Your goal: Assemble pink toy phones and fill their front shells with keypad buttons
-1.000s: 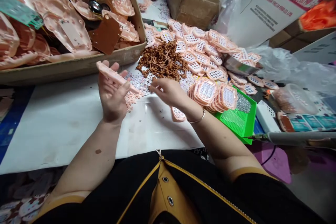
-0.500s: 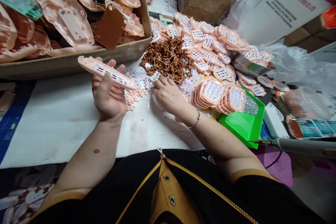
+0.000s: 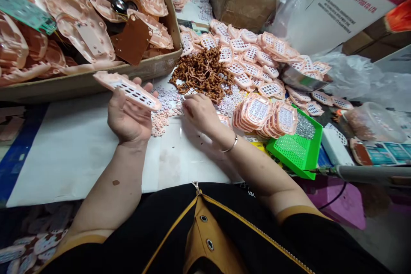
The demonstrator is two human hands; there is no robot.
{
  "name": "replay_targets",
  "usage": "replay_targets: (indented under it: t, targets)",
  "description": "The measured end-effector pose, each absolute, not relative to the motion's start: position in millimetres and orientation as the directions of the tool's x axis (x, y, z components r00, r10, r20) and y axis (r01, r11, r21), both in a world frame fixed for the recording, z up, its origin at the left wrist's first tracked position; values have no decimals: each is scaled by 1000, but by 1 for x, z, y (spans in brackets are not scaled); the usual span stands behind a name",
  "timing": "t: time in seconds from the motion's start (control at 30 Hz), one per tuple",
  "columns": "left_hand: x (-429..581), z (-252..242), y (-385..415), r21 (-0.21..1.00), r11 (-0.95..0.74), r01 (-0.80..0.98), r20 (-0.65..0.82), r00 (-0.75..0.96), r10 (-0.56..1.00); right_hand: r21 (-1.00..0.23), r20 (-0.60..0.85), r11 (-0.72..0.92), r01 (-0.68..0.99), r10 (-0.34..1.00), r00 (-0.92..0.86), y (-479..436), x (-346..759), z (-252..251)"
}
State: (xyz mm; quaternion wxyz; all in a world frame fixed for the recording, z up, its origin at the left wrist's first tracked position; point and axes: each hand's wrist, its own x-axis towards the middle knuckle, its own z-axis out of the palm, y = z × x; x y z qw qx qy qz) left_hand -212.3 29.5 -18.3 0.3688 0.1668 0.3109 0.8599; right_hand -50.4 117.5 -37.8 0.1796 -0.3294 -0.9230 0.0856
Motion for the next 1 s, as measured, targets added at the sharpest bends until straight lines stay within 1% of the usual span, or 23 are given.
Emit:
replay_targets:
  t: [0.07, 0.13, 0.17, 0.23, 0.33, 0.4, 0.47, 0.53, 0.6, 0.67, 0.77, 0.83, 1.0]
  targets:
    - [-210, -19, 29, 654, -434, -620, 29, -553, 833, -505, 251, 630, 591, 761, -597, 116, -40, -31]
    - [-206, -20, 27, 662, -316, -680, -23, -440, 898, -680, 251, 517, 520, 830, -498, 110, -30, -26]
    - [-203, -20, 27, 671, -271, -690, -42, -400, 916, -730, 271, 498, 468, 839, -472, 106, -27, -23]
    - [-198, -22, 25, 700, -216, -681, -40, -339, 940, -764, 326, 524, 377, 818, -475, 95, -22, -18]
    - [-191, -26, 23, 741, -192, -643, 21, -265, 964, -756, 372, 580, 304, 762, -530, 77, -21, -13]
    - [-188, -29, 22, 761, -177, -624, 44, -222, 974, -726, 416, 628, 280, 725, -549, 68, -24, -14]
    - [-187, -30, 21, 769, -167, -617, 55, -197, 979, -647, 492, 710, 278, 668, -559, 61, -27, -17]
    - [-186, -31, 20, 769, -177, -615, 72, -193, 979, -537, 566, 786, 304, 604, -562, 58, -29, -20]
    - [-187, -31, 20, 764, -194, -615, 92, -195, 977, -466, 615, 827, 316, 559, -556, 56, -31, -21]
    - [-188, -32, 21, 753, -197, -628, 105, -181, 978, -456, 636, 841, 290, 536, -556, 56, -31, -20]
    - [-188, -34, 22, 726, -184, -663, 117, -145, 982, -489, 635, 840, 235, 527, -565, 56, -31, -17]
    - [-188, -34, 22, 705, -180, -686, 118, -136, 984, -477, 644, 853, 213, 504, -575, 55, -30, -17]
    - [-186, -30, 20, 641, -181, -746, 116, -138, 984, -298, 694, 931, 209, 362, -622, 51, -25, -22]
